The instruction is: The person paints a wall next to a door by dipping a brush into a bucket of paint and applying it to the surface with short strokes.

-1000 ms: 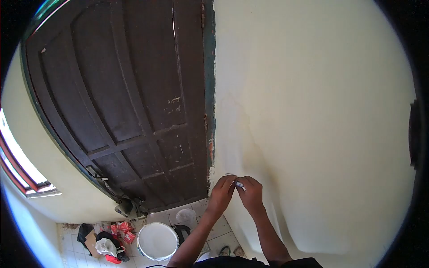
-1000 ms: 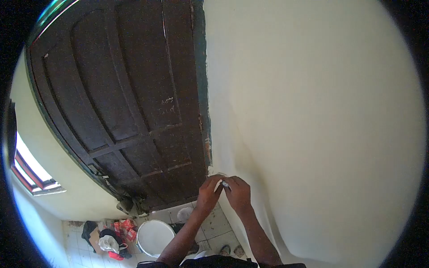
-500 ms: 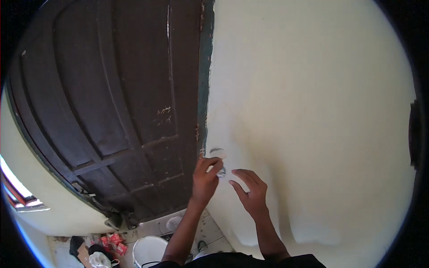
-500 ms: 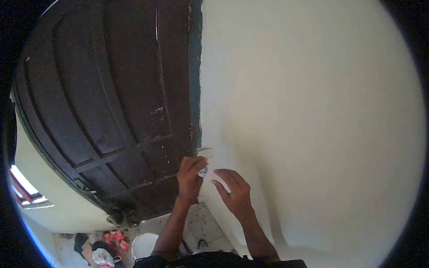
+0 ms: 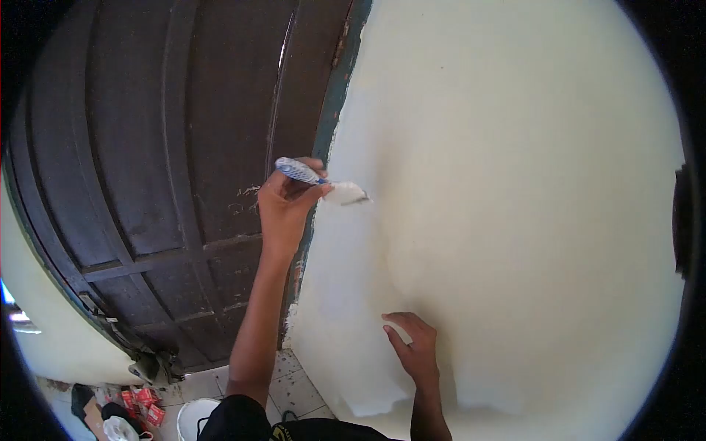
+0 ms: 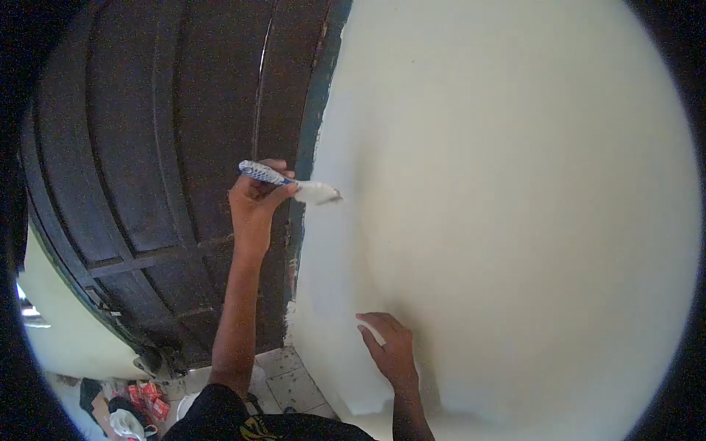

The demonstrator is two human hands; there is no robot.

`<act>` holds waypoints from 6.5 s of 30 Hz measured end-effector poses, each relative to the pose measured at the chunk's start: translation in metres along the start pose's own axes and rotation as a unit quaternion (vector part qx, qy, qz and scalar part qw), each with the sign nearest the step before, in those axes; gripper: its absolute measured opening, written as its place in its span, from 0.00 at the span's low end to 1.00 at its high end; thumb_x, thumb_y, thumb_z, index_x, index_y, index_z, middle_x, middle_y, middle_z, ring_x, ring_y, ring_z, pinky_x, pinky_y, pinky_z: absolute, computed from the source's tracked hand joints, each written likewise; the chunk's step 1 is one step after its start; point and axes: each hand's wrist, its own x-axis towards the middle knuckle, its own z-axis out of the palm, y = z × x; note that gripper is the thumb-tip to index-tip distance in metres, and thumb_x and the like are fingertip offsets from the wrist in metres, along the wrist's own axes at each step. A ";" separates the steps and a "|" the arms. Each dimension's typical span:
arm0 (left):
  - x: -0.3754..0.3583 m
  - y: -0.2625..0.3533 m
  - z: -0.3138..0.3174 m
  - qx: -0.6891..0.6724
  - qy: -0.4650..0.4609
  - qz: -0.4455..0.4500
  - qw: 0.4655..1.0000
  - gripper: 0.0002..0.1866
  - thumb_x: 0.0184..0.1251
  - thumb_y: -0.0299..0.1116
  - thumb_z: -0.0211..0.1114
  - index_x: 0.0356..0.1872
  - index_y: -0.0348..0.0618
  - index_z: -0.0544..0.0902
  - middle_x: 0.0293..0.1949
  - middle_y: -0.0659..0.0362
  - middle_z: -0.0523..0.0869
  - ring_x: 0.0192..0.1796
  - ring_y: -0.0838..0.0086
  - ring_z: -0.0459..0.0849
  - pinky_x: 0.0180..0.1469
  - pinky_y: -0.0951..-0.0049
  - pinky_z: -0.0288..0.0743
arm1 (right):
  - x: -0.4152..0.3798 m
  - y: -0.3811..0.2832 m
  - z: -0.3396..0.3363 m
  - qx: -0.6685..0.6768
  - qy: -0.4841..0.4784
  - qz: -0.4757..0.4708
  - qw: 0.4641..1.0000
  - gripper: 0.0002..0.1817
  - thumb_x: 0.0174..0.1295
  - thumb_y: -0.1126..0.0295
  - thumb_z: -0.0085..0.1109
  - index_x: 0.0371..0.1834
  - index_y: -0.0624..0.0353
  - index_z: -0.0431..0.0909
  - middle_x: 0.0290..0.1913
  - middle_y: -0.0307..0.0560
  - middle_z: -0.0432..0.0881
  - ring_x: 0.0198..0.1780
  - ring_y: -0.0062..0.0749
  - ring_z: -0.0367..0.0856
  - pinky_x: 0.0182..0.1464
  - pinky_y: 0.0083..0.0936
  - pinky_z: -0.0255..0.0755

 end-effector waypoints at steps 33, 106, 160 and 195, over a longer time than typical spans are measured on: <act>-0.116 -0.112 -0.045 0.028 -0.153 0.079 0.985 0.11 0.49 0.12 0.73 0.27 0.34 0.80 0.36 0.48 0.89 0.46 0.62 0.89 0.53 0.63 0.82 | -0.015 0.018 0.002 0.028 -0.060 0.044 0.997 0.09 0.59 0.78 0.65 0.43 0.57 0.84 0.43 0.49 0.87 0.45 0.38 0.87 0.49 0.32 0.80; -0.042 -0.083 -0.026 -0.040 -0.273 0.038 0.960 0.07 0.51 0.16 0.75 0.27 0.33 0.83 0.36 0.52 0.90 0.42 0.74 0.88 0.47 0.74 0.81 | -0.058 0.039 0.004 0.151 -0.107 0.175 0.967 0.06 0.62 0.76 0.63 0.41 0.61 0.85 0.41 0.49 0.87 0.45 0.35 0.86 0.51 0.30 0.80; 0.137 0.073 0.086 -0.160 -0.221 0.356 0.894 0.07 0.58 0.13 0.67 0.25 0.34 0.82 0.38 0.51 0.89 0.49 0.64 0.88 0.59 0.63 0.80 | -0.061 0.046 0.012 0.167 -0.145 0.167 0.961 0.06 0.65 0.76 0.62 0.41 0.60 0.86 0.43 0.47 0.87 0.46 0.31 0.85 0.51 0.27 0.80; -0.012 -0.052 0.009 0.034 -0.284 0.126 0.950 0.08 0.52 0.14 0.69 0.32 0.35 0.87 0.36 0.54 0.90 0.42 0.71 0.90 0.48 0.73 0.81 | -0.068 0.043 0.026 0.218 -0.140 0.171 0.951 0.05 0.63 0.79 0.61 0.38 0.63 0.86 0.38 0.47 0.87 0.41 0.29 0.85 0.43 0.24 0.77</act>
